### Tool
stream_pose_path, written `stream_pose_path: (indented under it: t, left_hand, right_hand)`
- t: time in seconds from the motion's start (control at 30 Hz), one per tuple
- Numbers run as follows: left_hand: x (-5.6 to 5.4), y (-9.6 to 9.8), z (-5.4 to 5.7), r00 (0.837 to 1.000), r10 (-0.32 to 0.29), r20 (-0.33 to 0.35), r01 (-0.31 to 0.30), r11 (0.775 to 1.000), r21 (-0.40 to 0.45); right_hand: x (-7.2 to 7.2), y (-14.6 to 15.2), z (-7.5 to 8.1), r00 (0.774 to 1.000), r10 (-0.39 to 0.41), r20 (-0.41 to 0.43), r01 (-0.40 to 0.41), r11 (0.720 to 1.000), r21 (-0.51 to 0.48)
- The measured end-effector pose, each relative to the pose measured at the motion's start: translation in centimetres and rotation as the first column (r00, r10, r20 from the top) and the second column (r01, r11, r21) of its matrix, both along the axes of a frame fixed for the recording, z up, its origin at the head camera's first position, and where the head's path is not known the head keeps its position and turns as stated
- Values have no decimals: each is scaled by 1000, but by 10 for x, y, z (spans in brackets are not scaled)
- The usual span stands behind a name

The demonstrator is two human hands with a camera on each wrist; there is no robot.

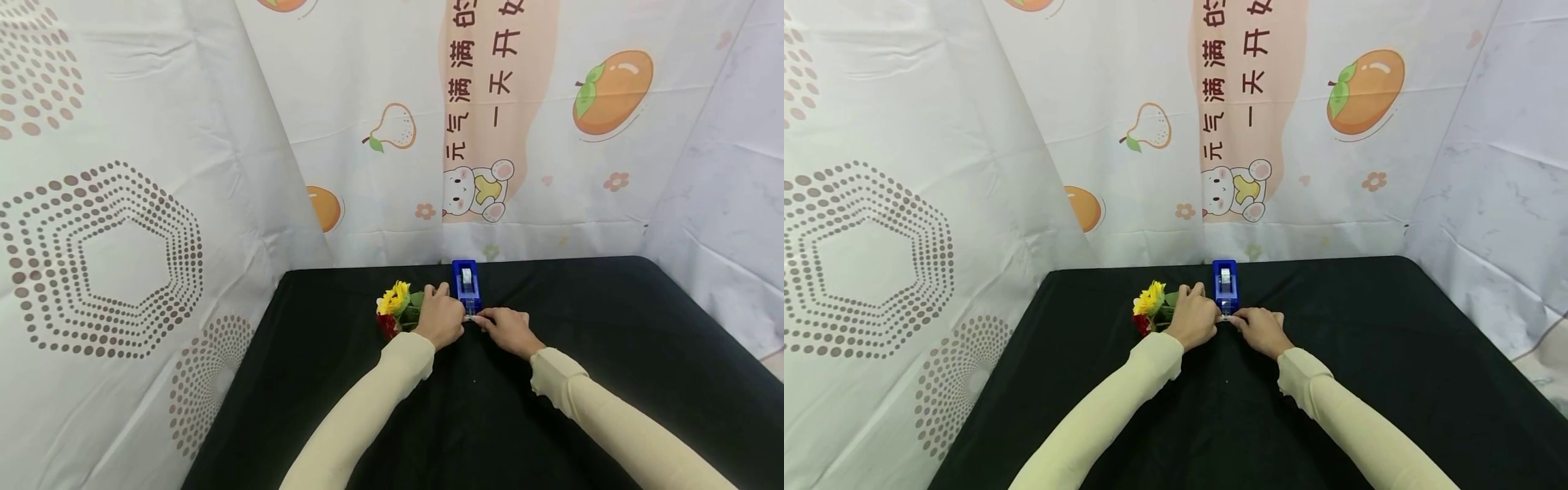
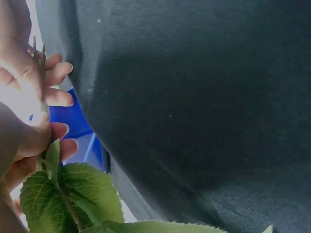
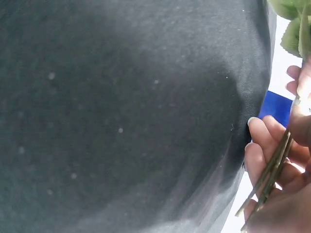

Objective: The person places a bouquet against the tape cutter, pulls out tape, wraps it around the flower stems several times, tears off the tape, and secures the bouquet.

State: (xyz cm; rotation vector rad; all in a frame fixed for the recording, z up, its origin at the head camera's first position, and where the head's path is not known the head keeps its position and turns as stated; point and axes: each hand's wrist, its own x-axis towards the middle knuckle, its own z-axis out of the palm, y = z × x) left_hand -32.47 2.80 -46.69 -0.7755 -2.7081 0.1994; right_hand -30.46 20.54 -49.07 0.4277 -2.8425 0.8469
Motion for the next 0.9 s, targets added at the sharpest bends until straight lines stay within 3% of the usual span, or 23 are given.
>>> stream_pose_path:
  t: [0.17, 0.3, 0.47, 0.73, 0.9]
  left_hand:
    - [1, 0, -3, 998, -6, -60, 5, 1000, -20]
    - [2, 1, -4, 998, -9, -69, 8, 1000, -22]
    - [3, 3, -4, 1000, -25, -5, 25, 1000, 3]
    - [-1, 2, 3, 990, 31, 135, -30, 999, -11]
    - [-3, 2, 5, 990, 28, 140, -27, 1000, -6]
  right_hand:
    - [-2, 1, -2, 1000, 7, -6, -7, 1000, 3]
    - [-2, 4, 0, 1000, -5, 3, 5, 1000, -4]
    - [0, 7, 3, 999, -27, -18, 26, 999, -25]
    - [1, 5, 5, 998, -24, -54, 21, 999, -45]
    - [0, 6, 3, 999, -40, -28, 38, 998, -58]
